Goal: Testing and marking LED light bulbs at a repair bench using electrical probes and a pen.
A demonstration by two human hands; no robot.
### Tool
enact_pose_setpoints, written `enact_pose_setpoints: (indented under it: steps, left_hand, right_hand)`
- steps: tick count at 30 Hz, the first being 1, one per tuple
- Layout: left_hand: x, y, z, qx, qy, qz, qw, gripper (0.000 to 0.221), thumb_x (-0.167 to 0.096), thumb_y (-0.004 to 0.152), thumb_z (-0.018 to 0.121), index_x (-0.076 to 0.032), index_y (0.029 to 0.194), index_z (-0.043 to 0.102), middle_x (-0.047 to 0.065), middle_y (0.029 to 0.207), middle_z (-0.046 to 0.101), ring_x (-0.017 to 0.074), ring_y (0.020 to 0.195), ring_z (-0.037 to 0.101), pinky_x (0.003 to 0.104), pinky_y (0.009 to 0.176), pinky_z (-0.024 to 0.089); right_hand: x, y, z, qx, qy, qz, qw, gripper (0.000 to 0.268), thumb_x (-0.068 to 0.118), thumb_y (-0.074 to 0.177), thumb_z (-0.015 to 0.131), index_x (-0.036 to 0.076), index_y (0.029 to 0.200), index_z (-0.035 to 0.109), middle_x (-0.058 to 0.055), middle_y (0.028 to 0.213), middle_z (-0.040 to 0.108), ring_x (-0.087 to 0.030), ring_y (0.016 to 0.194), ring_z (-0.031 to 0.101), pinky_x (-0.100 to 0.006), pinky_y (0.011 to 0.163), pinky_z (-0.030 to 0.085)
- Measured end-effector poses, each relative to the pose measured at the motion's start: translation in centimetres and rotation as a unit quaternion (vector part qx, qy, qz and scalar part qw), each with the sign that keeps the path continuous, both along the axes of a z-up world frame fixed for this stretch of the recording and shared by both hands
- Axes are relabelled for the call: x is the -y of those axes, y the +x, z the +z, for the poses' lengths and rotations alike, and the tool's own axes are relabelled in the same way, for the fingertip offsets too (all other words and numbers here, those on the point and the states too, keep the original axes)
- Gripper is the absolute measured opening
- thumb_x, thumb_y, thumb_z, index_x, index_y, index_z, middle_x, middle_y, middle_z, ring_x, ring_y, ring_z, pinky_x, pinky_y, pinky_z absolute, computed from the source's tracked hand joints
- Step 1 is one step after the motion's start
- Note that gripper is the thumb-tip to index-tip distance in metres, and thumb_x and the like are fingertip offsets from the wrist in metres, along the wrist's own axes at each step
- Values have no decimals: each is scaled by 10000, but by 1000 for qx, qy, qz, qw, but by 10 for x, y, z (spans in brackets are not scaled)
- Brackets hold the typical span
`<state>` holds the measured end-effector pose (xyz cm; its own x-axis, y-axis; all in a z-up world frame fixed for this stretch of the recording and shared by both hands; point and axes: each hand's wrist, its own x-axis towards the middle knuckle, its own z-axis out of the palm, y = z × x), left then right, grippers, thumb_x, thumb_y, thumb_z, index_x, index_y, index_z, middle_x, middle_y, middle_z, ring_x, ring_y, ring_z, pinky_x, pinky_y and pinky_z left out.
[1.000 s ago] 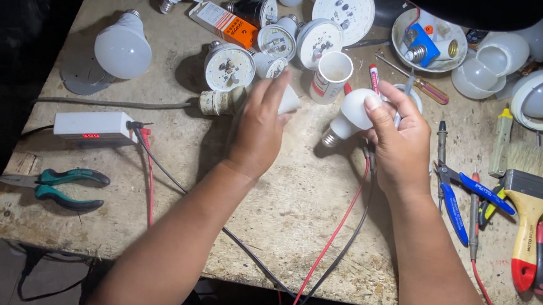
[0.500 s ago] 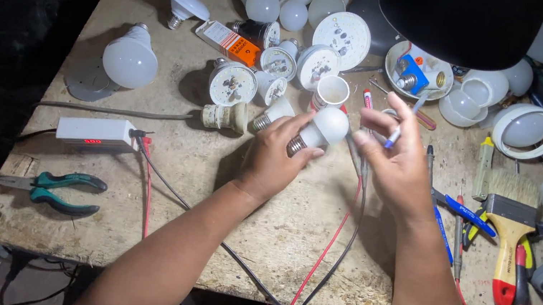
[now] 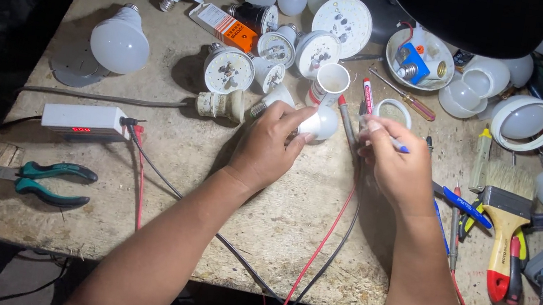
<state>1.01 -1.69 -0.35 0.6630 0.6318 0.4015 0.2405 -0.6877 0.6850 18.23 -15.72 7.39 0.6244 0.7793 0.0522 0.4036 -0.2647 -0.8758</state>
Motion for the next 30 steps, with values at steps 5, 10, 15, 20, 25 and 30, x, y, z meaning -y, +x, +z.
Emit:
enact_pose_setpoints:
  steps: [5, 10, 15, 20, 25, 30]
  left_hand:
    - [-2, 0, -3, -5, -8, 0, 1000, 498, -305, 904, 758, -274, 1382, 623, 85, 1052, 638, 348, 946, 728, 457, 808, 602]
    - [-1, 1, -3, 13, -37, -11, 999, 498, -322, 884, 775, -227, 1357, 651, 129, 1029, 663, 380, 981, 719, 466, 848, 588]
    - [-1, 3, -3, 27, -40, -10, 999, 474, -323, 889, 772, -219, 1340, 665, 129, 1011, 669, 378, 982, 719, 463, 849, 582]
    - [-6, 4, -4, 27, -35, -20, 999, 468, -326, 911, 760, -204, 1351, 658, 148, 996, 660, 384, 962, 713, 456, 836, 579]
    - [-5, 1, -3, 19, -38, -30, 999, 460, -359, 958, 710, -189, 1380, 637, 146, 989, 646, 379, 951, 710, 459, 827, 581]
    - [-5, 1, -3, 31, -39, -27, 998, 446, -370, 960, 706, -173, 1356, 642, 143, 976, 637, 376, 950, 705, 457, 836, 577]
  right_hand:
    - [0, -21, 16, -164, 140, -12, 976, 291, 121, 939, 645, -8, 1200, 659, -192, 1001, 756, -184, 790, 758, -290, 683, 638]
    - [-6, -23, -8, -150, 182, 28, 971, 206, 159, 985, 645, 0, 1094, 574, -221, 938, 747, -229, 861, 753, -313, 732, 624]
    - [-7, -29, -2, -124, 180, 47, 975, 291, 156, 978, 564, -21, 1196, 643, -244, 1004, 748, -268, 944, 759, -353, 799, 628]
    - [-8, -30, -1, -57, 162, 12, 985, 206, 40, 957, 704, -21, 1153, 718, -209, 966, 760, -221, 903, 751, -329, 794, 635]
    - [-6, -28, 1, 90, 121, 38, 988, 116, 113, 965, 773, 34, 1050, 766, -138, 862, 766, -152, 816, 731, -321, 696, 613]
    - [-5, -32, 2, 93, 131, 47, 986, 103, 37, 961, 752, 2, 1057, 758, -162, 875, 761, -174, 858, 719, -346, 731, 599]
